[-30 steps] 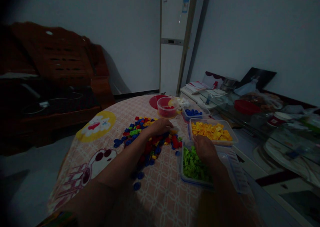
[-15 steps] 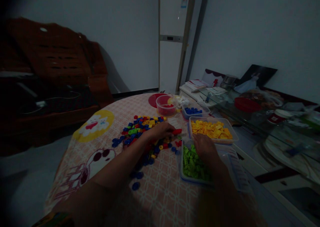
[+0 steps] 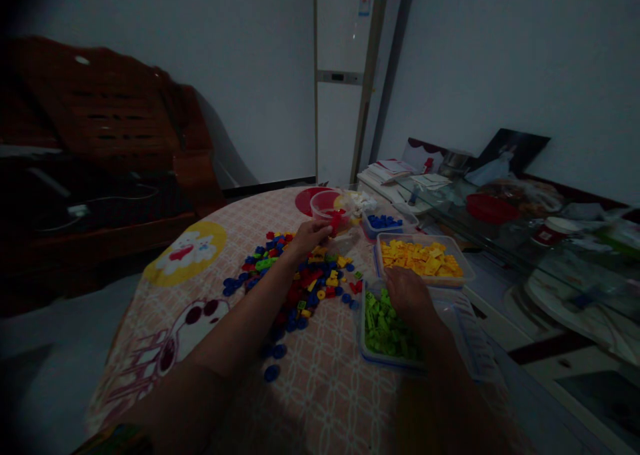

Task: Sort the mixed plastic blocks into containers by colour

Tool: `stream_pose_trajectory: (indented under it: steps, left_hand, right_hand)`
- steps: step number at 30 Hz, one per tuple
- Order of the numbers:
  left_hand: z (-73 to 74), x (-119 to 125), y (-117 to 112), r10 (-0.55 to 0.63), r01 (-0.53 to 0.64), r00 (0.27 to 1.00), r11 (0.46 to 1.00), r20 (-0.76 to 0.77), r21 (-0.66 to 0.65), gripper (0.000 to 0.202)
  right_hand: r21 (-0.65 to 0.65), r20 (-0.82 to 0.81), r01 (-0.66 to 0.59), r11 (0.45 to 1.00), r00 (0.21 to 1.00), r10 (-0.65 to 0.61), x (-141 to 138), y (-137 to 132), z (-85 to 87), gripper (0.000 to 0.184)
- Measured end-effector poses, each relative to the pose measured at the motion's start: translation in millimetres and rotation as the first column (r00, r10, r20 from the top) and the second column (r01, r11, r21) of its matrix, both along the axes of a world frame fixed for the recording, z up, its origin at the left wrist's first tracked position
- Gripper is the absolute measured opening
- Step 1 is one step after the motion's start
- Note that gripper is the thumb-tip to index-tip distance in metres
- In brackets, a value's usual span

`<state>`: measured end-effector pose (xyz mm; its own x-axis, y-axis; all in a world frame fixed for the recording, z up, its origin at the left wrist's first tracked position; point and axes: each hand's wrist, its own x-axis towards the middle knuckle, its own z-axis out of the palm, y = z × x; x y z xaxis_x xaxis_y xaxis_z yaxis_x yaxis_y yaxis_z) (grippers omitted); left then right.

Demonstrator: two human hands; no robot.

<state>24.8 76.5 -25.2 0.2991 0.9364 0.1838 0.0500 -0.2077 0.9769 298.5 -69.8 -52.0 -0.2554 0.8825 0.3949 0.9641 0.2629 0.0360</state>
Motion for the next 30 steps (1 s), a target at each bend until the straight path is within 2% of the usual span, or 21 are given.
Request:
stream_pose_trajectory:
  steps: [2, 6, 10, 13, 16, 17, 19, 22, 24, 28, 30]
  left_hand:
    - [-2.9, -1.0, 9.1, 0.058, -0.056, 0.993, 0.998, 0.105, -0.019, 0.026]
    - [-9.6, -4.4, 15.7, 0.041, -0.02, 0.949, 0.997, 0.312, -0.07, 0.053]
    - [-5.8, -16.6, 12.7, 0.024, -0.004, 0.943, 0.998, 0.331, -0.062, 0.059]
    - [3.9, -29.9, 10.3, -0.031, 0.028, 0.982, 0.999, 0.186, 0.017, 0.051]
    - [12.7, -38.7, 7.3, 0.014, 0.005, 0.992, 0.988, -0.122, 0.157, 0.039]
    - [14.6, -39.8, 6.0, 0.074, -0.019, 0.966, 0.975, -0.246, 0.22, 0.035]
    - [16.3, -39.4, 3.4, 0.206, -0.039, 0.859, 0.939, -0.469, 0.341, 0.03]
    - [12.7, -35.3, 1.3, 0.326, -0.024, 0.687, 0.904, -0.649, 0.428, 0.032]
    - [6.2, -31.9, 1.7, 0.329, 0.003, 0.637, 0.904, -0.697, 0.428, 0.038]
    - [-10.0, -24.6, 2.0, 0.201, 0.135, 0.609, 0.927, -0.767, 0.349, 0.049]
    - [-15.3, -20.7, 0.4, 0.186, 0.16, 0.575, 0.93, -0.796, 0.332, 0.052]
  right_hand:
    - [0.017, -0.001, -0.011, 1.0, 1.0, 0.011, 3.5, 1.4, -3.1, 0.04]
    - [-0.019, 0.018, -0.022, 1.0, 1.0, 0.023, 8.1, 4.2, -5.2, 0.04]
    - [-0.04, 0.011, 0.024, 0.999, 1.0, -0.024, 2.6, 1.9, -0.3, 0.041]
    - [-0.072, 0.006, 0.045, 0.996, 0.999, -0.045, -3.2, -0.7, 5.1, 0.042]
    - [-0.103, 0.001, 0.047, 0.994, 0.999, -0.048, -5.7, -1.6, 8.5, 0.042]
    - [-0.105, -0.001, 0.047, 0.993, 0.999, -0.047, -5.7, -1.5, 8.8, 0.042]
    - [-0.096, -0.008, 0.039, 0.995, 0.999, -0.04, -4.7, -1.0, 7.8, 0.042]
    - [-0.054, -0.028, 0.018, 0.998, 0.999, -0.019, -1.6, 0.4, 3.8, 0.041]
    - [-0.028, -0.04, -0.006, 1.0, 0.999, 0.004, 0.7, 1.4, 1.0, 0.041]
    - [0.007, -0.055, -0.04, 0.999, 0.998, 0.04, 4.1, 1.9, -2.9, 0.043]
    - [0.021, -0.057, -0.043, 0.999, 0.997, 0.044, 4.9, 1.4, -4.4, 0.044]
